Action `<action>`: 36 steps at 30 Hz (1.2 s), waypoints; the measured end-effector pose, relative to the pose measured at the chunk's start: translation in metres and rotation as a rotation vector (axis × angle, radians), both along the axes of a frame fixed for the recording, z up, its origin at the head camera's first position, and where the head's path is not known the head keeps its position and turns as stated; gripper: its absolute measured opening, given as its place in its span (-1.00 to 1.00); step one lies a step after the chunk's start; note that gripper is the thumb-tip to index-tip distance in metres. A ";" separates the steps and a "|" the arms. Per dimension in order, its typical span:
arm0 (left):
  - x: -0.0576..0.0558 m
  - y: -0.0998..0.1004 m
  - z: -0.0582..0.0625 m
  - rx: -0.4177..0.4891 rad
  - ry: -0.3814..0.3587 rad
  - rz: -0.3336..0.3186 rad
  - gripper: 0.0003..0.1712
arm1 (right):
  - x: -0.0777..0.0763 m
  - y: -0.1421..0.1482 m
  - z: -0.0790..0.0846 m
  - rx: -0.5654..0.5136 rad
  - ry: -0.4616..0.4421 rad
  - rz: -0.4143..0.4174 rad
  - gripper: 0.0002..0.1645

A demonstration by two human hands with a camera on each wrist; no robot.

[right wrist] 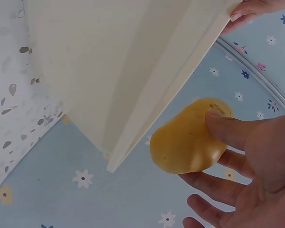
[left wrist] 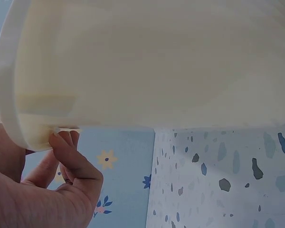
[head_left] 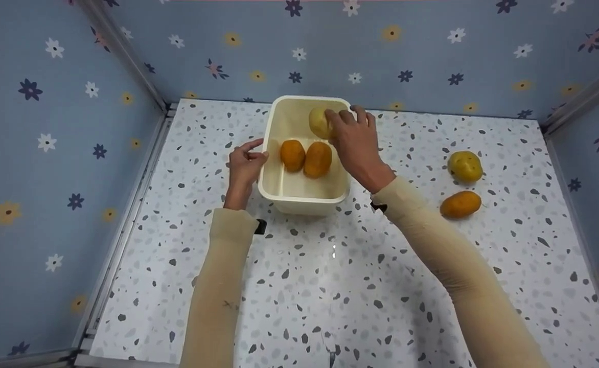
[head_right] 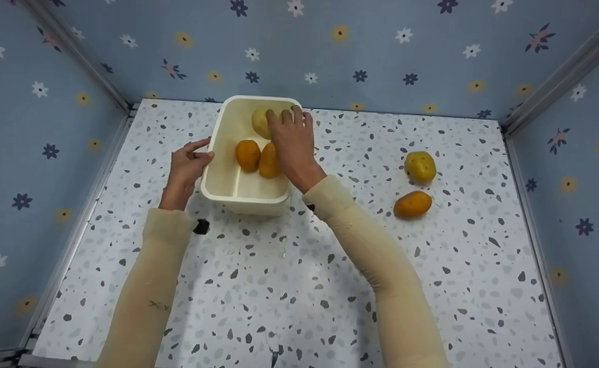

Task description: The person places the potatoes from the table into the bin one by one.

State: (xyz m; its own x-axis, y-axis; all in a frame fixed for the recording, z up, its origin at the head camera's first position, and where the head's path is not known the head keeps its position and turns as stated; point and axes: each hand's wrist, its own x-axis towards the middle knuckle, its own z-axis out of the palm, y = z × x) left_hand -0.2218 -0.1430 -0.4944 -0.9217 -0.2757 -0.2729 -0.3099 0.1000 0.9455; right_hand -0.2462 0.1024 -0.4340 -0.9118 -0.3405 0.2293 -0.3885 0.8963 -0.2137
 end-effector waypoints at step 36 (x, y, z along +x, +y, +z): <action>0.000 0.002 -0.001 -0.010 0.021 0.015 -0.50 | -0.018 -0.058 0.006 -0.057 -0.146 -0.069 -0.41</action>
State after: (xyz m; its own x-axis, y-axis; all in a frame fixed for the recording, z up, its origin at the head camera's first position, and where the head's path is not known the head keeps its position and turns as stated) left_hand -0.2216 -0.1415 -0.4956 -0.9231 -0.2919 -0.2504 -0.2911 0.1048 0.9509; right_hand -0.2642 0.0447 -0.4278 -0.9576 -0.2665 0.1095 -0.2878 0.9044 -0.3151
